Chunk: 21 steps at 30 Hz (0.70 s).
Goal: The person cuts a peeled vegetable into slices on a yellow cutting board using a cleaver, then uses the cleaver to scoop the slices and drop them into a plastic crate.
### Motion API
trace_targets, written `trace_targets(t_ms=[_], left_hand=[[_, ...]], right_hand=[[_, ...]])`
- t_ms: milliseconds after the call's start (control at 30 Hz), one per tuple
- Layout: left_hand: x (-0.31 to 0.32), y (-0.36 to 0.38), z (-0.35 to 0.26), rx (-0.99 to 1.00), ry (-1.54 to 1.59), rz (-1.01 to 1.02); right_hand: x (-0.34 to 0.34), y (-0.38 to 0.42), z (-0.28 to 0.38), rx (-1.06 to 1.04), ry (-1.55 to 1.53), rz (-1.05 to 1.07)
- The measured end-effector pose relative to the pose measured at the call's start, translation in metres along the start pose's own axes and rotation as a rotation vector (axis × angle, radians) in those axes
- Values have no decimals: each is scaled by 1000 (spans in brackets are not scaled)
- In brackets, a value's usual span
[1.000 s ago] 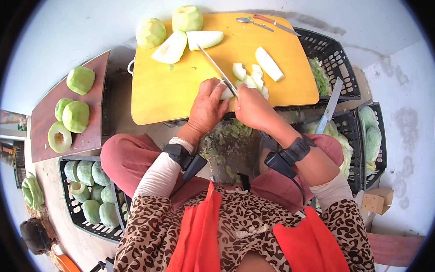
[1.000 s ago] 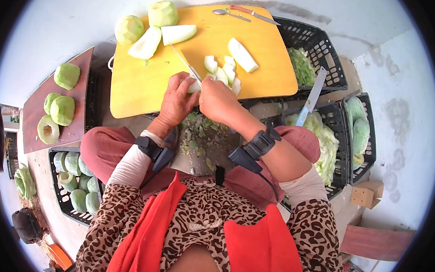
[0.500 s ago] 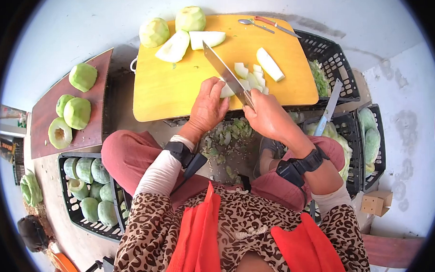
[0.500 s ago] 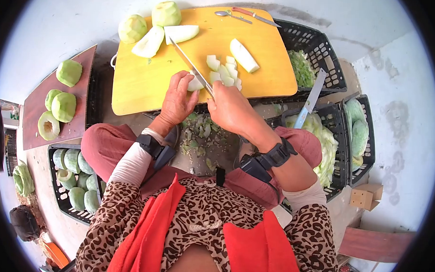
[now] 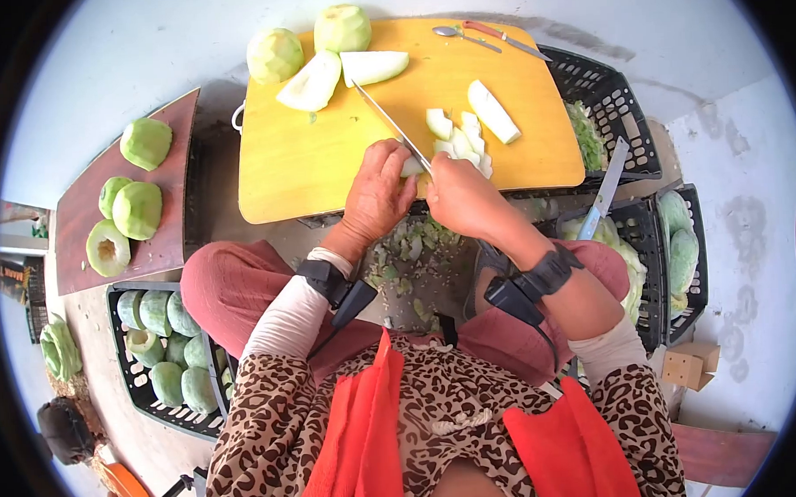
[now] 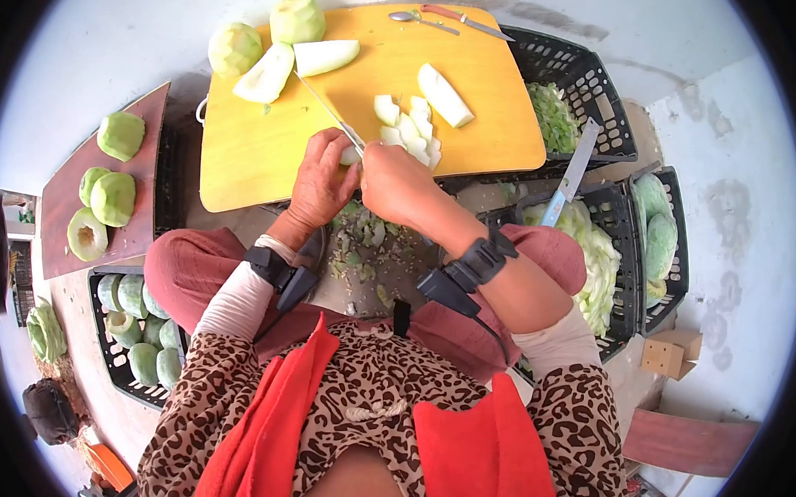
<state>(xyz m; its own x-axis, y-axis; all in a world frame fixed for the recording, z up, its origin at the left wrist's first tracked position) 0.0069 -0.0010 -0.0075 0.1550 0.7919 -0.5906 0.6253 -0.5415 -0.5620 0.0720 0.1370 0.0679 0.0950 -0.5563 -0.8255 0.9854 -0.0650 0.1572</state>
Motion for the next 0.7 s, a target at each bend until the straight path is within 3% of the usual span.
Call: trace_targets(t_ms=[400, 700], left_hand=[[4, 4, 3, -79, -7, -81], [4, 2, 4, -45, -27, -72]], right_hand=[[-13, 3, -1, 52, -27, -154], [-26, 35, 14, -10, 27, -8]])
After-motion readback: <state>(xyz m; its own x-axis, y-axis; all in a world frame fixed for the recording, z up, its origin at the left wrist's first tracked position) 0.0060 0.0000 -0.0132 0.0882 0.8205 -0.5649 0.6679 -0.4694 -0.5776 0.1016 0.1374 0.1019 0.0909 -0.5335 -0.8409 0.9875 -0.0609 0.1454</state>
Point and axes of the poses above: each hand's wrist, its own y-axis away from the middle knuckle, its own x-axis out of the palm, z = x × y, the point moved 1 cm from there along -y, towards the middle knuckle, and after that the axes turned 1 degree about -z, right-handed, at the moved point
